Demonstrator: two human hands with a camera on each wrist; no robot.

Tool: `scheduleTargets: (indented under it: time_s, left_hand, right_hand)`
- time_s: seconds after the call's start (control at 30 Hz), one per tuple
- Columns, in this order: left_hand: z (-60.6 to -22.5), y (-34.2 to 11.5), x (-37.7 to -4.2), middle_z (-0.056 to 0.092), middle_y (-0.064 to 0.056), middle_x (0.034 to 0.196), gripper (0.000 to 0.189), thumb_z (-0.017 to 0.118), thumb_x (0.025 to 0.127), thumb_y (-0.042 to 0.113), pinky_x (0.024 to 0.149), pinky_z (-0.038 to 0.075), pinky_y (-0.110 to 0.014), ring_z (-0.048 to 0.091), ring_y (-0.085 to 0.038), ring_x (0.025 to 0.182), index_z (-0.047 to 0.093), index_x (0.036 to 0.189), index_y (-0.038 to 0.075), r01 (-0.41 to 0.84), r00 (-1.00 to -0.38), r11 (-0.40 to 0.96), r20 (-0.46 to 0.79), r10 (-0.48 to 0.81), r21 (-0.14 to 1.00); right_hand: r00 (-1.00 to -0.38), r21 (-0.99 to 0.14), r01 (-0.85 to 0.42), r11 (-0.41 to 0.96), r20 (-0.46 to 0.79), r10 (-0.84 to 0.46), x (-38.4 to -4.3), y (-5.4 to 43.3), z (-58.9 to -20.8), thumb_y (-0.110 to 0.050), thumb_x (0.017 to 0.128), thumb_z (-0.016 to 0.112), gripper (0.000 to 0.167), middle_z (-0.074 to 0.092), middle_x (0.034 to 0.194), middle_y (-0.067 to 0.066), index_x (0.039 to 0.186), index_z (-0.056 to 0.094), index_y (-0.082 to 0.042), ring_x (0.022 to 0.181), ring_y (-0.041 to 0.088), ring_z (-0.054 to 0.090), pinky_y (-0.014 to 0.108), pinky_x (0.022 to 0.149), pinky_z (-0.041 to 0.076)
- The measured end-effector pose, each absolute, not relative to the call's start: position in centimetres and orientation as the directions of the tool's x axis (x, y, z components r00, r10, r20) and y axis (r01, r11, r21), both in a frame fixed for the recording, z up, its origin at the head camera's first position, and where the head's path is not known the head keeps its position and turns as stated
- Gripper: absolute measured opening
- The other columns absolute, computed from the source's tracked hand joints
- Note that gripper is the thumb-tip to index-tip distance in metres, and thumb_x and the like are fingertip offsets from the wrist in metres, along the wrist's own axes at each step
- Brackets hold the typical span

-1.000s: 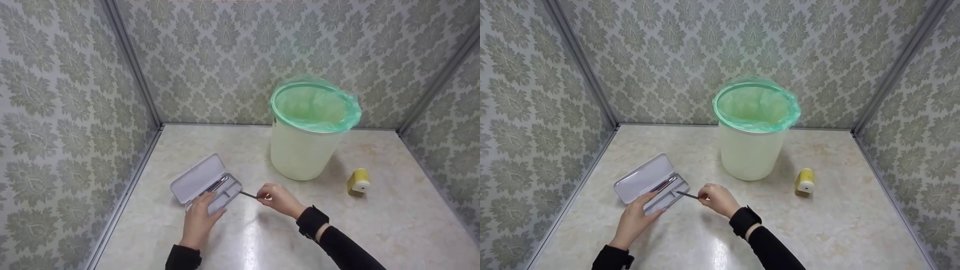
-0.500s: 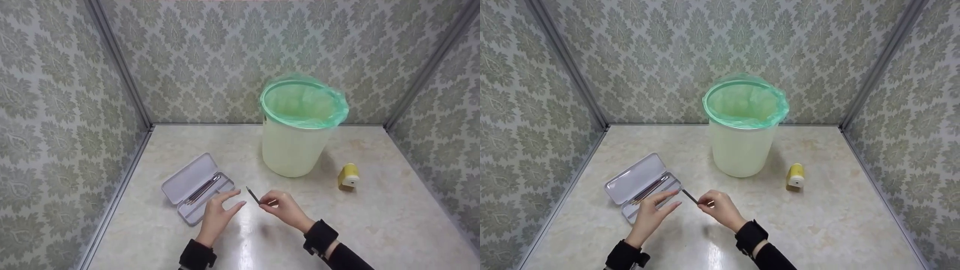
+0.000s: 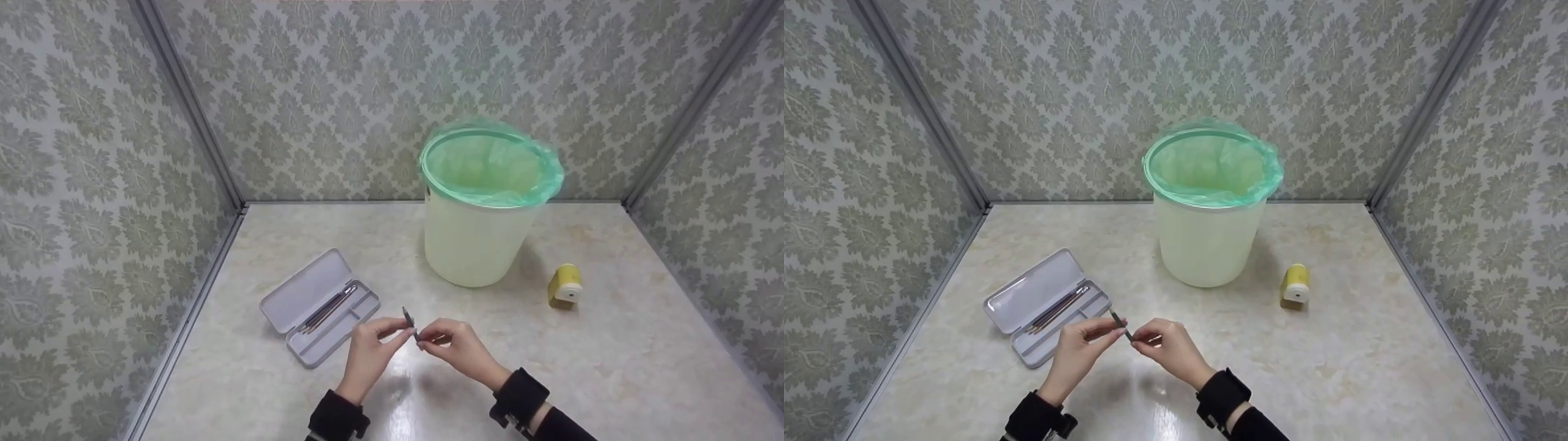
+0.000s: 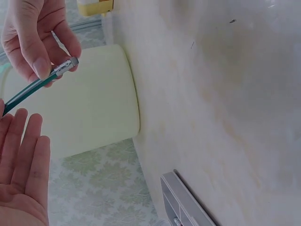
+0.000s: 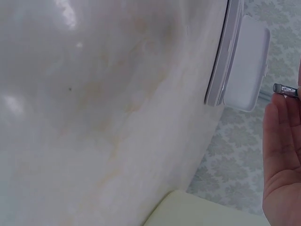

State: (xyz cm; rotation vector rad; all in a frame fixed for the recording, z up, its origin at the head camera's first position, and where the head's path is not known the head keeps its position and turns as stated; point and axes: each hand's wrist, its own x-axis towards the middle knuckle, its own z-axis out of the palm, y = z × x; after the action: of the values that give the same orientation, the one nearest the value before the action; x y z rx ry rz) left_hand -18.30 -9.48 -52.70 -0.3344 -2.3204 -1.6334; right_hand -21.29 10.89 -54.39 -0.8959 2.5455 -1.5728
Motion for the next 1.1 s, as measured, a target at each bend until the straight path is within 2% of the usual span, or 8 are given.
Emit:
scheduleTargets:
  time_s: [0.3,0.53,0.77,0.93,1.1]
  left_hand:
    - [-52.7,-9.2,-18.3,0.081,-0.007,0.099,0.02,0.079,0.089,0.021,0.088,0.062,-0.028,0.079,-0.021,0.094,0.081,0.101,0.005,0.332,-0.941,0.282,0.336,0.035,0.9]
    - [-52.3,-9.1,-18.2,0.081,-0.007,0.099,0.018,0.078,0.09,0.02,0.087,0.061,-0.024,0.078,-0.021,0.095,0.081,0.102,0.007,0.337,-0.94,0.309,0.337,0.053,0.89]
    - [-52.1,-9.2,-18.2,0.081,-0.005,0.097,0.015,0.078,0.09,0.017,0.085,0.062,-0.025,0.078,-0.019,0.091,0.081,0.102,0.01,0.432,-0.897,0.384,0.432,0.092,0.816]
    - [-52.0,-9.2,-18.2,0.08,0.002,0.092,0.016,0.079,0.088,0.017,0.08,0.061,-0.024,0.075,-0.01,0.086,0.082,0.104,0.014,0.494,-0.861,0.445,0.492,0.129,0.747]
    - [-52.0,-9.2,-18.1,0.079,0.005,0.091,0.019,0.08,0.087,0.018,0.077,0.059,-0.022,0.073,-0.008,0.085,0.082,0.106,0.018,0.511,-0.85,0.492,0.499,0.169,0.705]
  right_hand:
    - [-0.852,-0.841,-0.424,0.337,0.243,-0.464,-21.1,10.9,-54.4,-0.013,0.093,0.075,0.009,0.078,0.099,0.009,0.101,0.078,-0.011,0.09,0.009,0.075,0.02,0.077,0.06]
    - [-0.839,-0.843,-0.446,0.301,0.276,-0.469,-21.1,11.2,-54.5,-0.013,0.092,0.075,0.011,0.078,0.099,0.011,0.102,0.079,-0.009,0.091,0.01,0.076,0.022,0.077,0.062]
    - [-0.836,-0.824,-0.478,0.305,0.321,-0.445,-21.1,12.1,-53.9,-0.013,0.091,0.077,0.014,0.078,0.1,0.009,0.104,0.079,-0.01,0.092,0.006,0.075,0.024,0.079,0.062]
    - [-0.835,-0.82,-0.49,0.294,0.345,-0.43,-21.2,12.9,-53.1,-0.013,0.09,0.078,0.018,0.077,0.104,0.01,0.107,0.078,-0.009,0.094,0.013,0.076,0.024,0.081,0.062]
    - [-0.832,-0.816,-0.504,0.285,0.369,-0.414,-21.2,13.4,-52.6,-0.014,0.09,0.078,0.019,0.076,0.106,0.011,0.109,0.078,-0.01,0.096,0.019,0.076,0.027,0.083,0.063]
